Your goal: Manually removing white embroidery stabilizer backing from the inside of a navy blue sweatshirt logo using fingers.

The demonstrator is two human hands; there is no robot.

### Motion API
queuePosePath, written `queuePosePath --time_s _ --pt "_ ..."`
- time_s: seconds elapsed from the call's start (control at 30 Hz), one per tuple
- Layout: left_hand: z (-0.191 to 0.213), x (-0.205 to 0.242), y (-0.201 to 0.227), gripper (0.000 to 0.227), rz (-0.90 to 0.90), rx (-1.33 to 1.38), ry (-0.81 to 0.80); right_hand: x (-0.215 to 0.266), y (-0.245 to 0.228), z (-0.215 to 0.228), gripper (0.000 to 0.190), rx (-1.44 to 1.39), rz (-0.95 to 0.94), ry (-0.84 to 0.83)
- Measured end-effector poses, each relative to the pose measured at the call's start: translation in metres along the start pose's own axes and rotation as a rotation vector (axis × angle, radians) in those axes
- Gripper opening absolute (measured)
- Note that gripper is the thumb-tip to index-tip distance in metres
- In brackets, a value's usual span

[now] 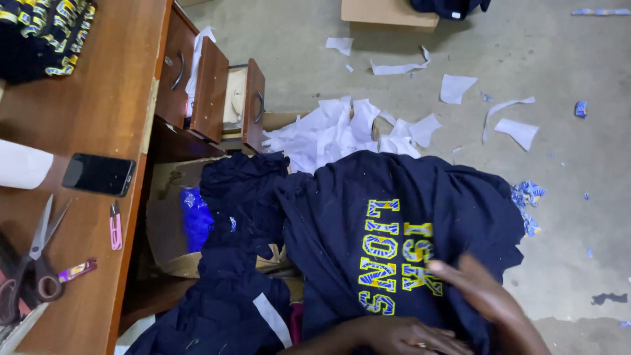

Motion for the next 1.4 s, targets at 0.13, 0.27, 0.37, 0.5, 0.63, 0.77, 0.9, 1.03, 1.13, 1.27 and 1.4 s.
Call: queuePosePath --time_s 0.13,0.27,0.37,0.5,0.63,0.77,0.9,1.03,1.13,1.27,1.4 --pt "0.001 -0.023 -0.027 0.044 0.039 -0.144 -0.018 0.008 -0.074 -0.041 0.054 -0.159 -0.251 -0.136" --pt "0.024 -0.010 0.034 0.047 -0.035 -0.031 0.050 -0.100 0.048 -0.006 0.040 -0.175 0.267 -0.210" --pt "0.119 0.080 -0.034 0.032 -0.119 -0.036 0.723 -0.105 0.104 0.018 0.041 -0.352 0.399 -0.154" --pt "0.130 0.173 0.087 0.048 0.473 -0.790 1.632 -0.102 0.152 0.021 0.038 -0.741 0.085 -0.009" --pt "0.109 0.123 0.137 0.014 0.112 -0.690 1.421 -0.100 0.144 0.016 0.077 -0.065 0.821 -0.259" --pt "0.119 0.072 0.102 0.030 0.166 -0.459 1.105 -0.082 0.078 -0.012 0.036 -0.657 -0.121 -0.192" --pt "0.132 0.105 0.094 0.040 0.293 -0.733 1.474 -0.023 -0.010 -0.044 0.033 -0.799 -0.277 -0.047" --pt "0.114 0.099 0.142 0.028 0.254 -0.790 1.487 -0.023 -0.017 -0.044 0.032 -0.663 -0.136 0.039" --pt "0.111 0.082 0.127 0.057 0.302 -0.678 1.202 -0.039 -0.028 -0.050 0.054 -0.660 -0.050 -0.039" --pt "0.111 0.077 0.129 0.053 0.307 -0.704 1.172 -0.030 -0.052 -0.071 0.044 -0.818 -0.225 -0.251" --pt "0.111 0.088 0.120 0.044 0.401 -0.675 1.238 -0.027 -0.058 -0.077 0.041 -0.955 -0.214 -0.248"
Point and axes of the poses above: each hand's wrist, its own x-axis away from the middle knuckle, its own z-axis out of the back of the hand, y = z × x, the point moved 7 cm from there along -x, towards the middle knuckle, and after that the axes turned 13 degrees about -y, right-handed, at the moved point
